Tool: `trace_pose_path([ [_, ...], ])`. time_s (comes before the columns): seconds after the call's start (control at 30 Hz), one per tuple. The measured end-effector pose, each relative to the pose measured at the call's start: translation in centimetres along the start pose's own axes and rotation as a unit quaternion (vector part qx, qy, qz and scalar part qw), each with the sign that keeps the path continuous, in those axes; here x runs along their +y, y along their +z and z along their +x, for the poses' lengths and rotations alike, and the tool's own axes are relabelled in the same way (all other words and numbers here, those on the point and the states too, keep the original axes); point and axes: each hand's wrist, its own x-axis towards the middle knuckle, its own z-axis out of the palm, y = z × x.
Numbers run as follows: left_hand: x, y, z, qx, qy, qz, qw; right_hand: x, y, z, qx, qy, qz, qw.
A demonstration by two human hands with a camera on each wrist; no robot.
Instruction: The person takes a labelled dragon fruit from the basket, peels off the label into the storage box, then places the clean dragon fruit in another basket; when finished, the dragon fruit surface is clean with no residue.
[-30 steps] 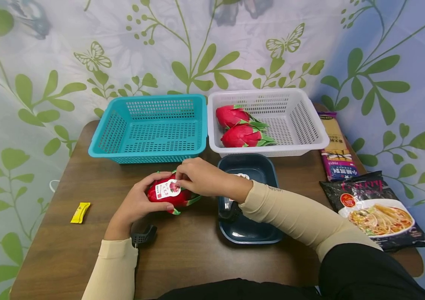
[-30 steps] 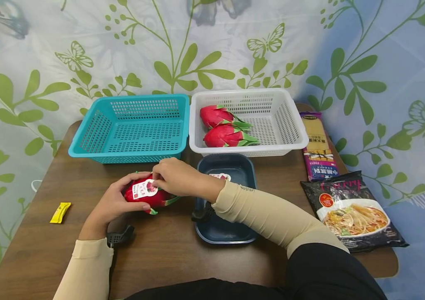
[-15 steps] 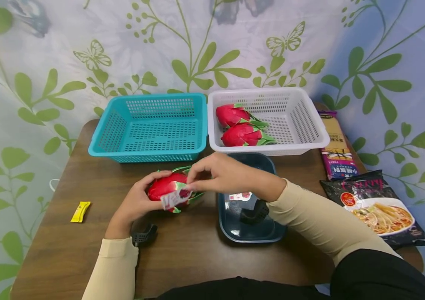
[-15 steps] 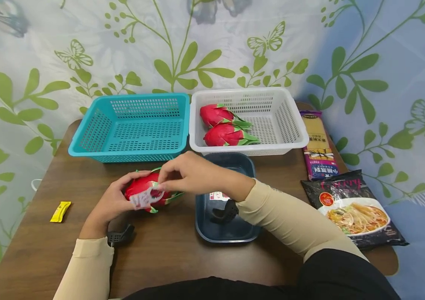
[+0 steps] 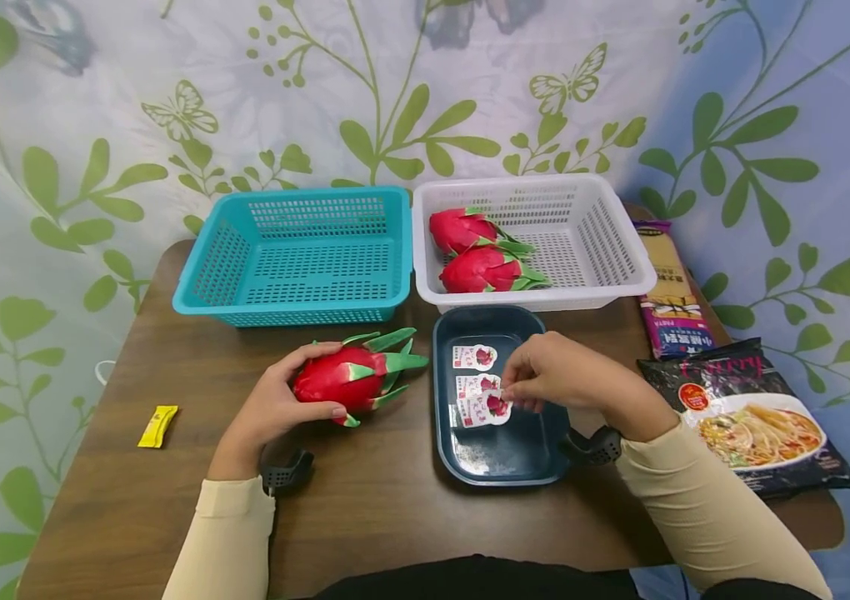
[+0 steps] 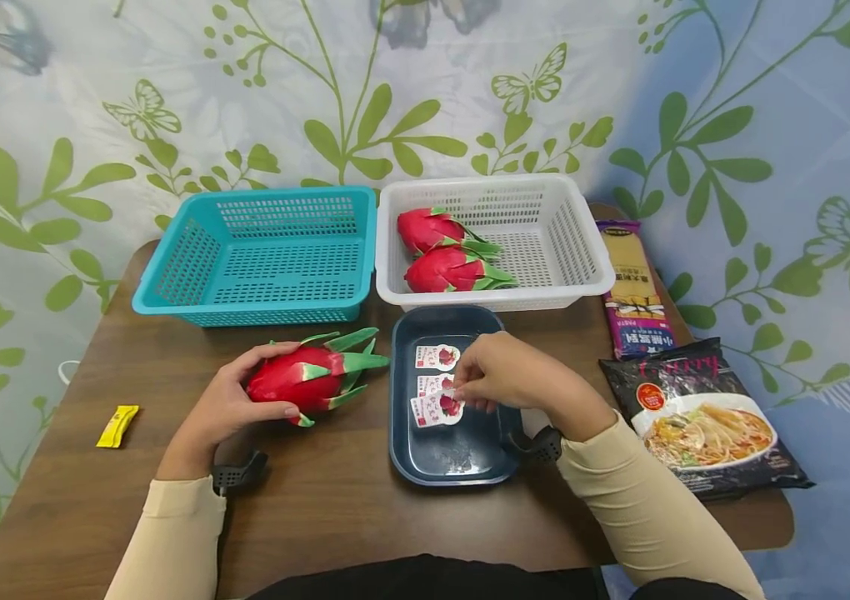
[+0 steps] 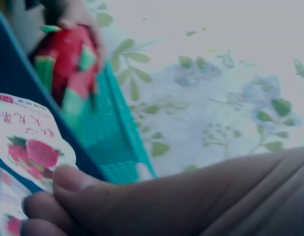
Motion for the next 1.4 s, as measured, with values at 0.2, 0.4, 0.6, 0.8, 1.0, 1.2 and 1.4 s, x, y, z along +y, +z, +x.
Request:
trace_pose_path([
  [0.2, 0.0, -0.1, 0.0, -0.001, 0.004, -0.002, 1.0, 0.3, 3.1, 0.9, -0.002, 0.047, -0.037, 0.9982],
  [0.4, 0.0, -0.1, 0.0, -0.003, 0.008, 0.0, 1.0, 0.1, 3.4, 1.0, -0.004, 0.096, -0.078, 0.9923],
  [0.6, -0.2, 0.0, 0.1, -0.006, 0.007, 0.002, 1.0, 0.9, 1.6, -0.2, 0.057, 0.074, -0.032, 0.9951],
  [0.8, -0.2, -0.1, 0.1, -0.003, 0.006, 0.0, 1.0, 3.1, 0.1, -0.9, 0.265, 0.052, 0.159, 0.9496],
  [1.0, -0.2, -0.1, 0.1, -0.005, 0.001, -0.006, 1.0, 5.7, 0.0, -0.3, 0.453, 0.072, 0.437, 0.7733],
  [1.2, -0.2, -0.2, 0.1, -0.007, 0.001, -0.005, 1.0, 7.8, 0.6, 0.4, 0.469, 0.075, 0.572, 0.6681],
  [1.4, -0.3, -0.2, 0.1, -0.013, 0.004, -0.008, 0.9999, 9.7, 1.3, 1.0, 0.41, -0.031, 0.679, 0.6083],
])
